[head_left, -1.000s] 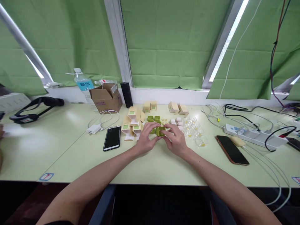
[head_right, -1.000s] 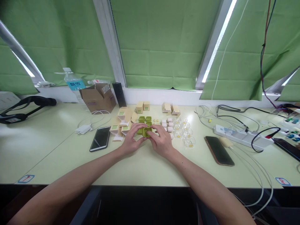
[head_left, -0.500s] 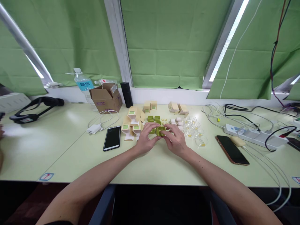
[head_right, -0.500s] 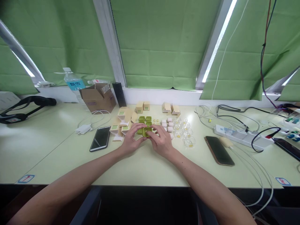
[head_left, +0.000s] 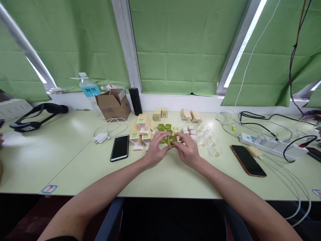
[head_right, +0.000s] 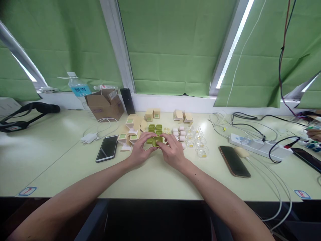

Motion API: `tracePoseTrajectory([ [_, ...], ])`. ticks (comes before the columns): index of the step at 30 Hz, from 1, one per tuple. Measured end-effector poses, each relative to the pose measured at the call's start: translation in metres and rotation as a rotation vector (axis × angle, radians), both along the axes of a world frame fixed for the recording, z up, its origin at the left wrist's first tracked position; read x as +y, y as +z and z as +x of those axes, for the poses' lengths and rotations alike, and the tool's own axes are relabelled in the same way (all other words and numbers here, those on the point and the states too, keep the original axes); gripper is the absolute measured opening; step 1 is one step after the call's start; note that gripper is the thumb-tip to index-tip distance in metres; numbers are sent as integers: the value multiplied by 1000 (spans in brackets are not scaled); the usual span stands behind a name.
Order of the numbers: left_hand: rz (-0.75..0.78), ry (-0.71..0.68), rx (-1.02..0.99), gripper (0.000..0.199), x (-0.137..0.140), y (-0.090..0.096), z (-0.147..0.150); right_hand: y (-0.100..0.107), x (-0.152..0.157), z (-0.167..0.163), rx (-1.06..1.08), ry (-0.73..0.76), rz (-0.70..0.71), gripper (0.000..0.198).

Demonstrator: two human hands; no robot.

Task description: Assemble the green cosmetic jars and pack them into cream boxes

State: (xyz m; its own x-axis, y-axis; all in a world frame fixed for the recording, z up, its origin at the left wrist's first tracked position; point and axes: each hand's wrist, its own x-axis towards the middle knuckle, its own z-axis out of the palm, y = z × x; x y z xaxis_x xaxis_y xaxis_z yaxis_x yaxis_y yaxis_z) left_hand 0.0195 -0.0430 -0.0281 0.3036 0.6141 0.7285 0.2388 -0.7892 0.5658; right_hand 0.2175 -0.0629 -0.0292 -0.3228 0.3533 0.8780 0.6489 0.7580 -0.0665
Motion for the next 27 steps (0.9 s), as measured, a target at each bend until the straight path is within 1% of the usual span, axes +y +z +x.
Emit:
tracePoseTrajectory([
  [4, -1, -3, -2, 37, 0, 1, 0, -1, 0, 0, 6, -7, -23, 21],
  [8, -47, -17, -29, 37, -1, 1, 0, 0, -2, -2, 12, 10, -13, 20],
  [12, -154, -31, -132, 41, 3, -3, 0, 7, -4, 0, -6, 14, -50, 32],
  [14, -229, -36, -205, 44, 7, -6, -1, 16, -3, 7, -31, -45, -94, 34],
  [16, -286, -41, -266, 46, 11, -9, -2, 29, -1, 19, -77, -181, -164, 27],
  [19, -321, -47, -307, 48, 15, -12, -3, 52, 2, 41, -185, -436, -375, 17],
  [21, -327, -58, -311, 47, 15, -12, -3, 65, 4, 54, -293, -565, -518, 15],
  [22, -327, -65, -312, 47, 14, -12, -3, 70, 4, 59, -360, -610, -577, 14],
  [24, -330, -77, -313, 47, 12, -11, -2, 74, 4, 63, -506, -651, -674, 15],
  [27, -335, -78, -311, 45, 10, -10, -2, 68, 5, 60, -692, -653, -743, 24],
])
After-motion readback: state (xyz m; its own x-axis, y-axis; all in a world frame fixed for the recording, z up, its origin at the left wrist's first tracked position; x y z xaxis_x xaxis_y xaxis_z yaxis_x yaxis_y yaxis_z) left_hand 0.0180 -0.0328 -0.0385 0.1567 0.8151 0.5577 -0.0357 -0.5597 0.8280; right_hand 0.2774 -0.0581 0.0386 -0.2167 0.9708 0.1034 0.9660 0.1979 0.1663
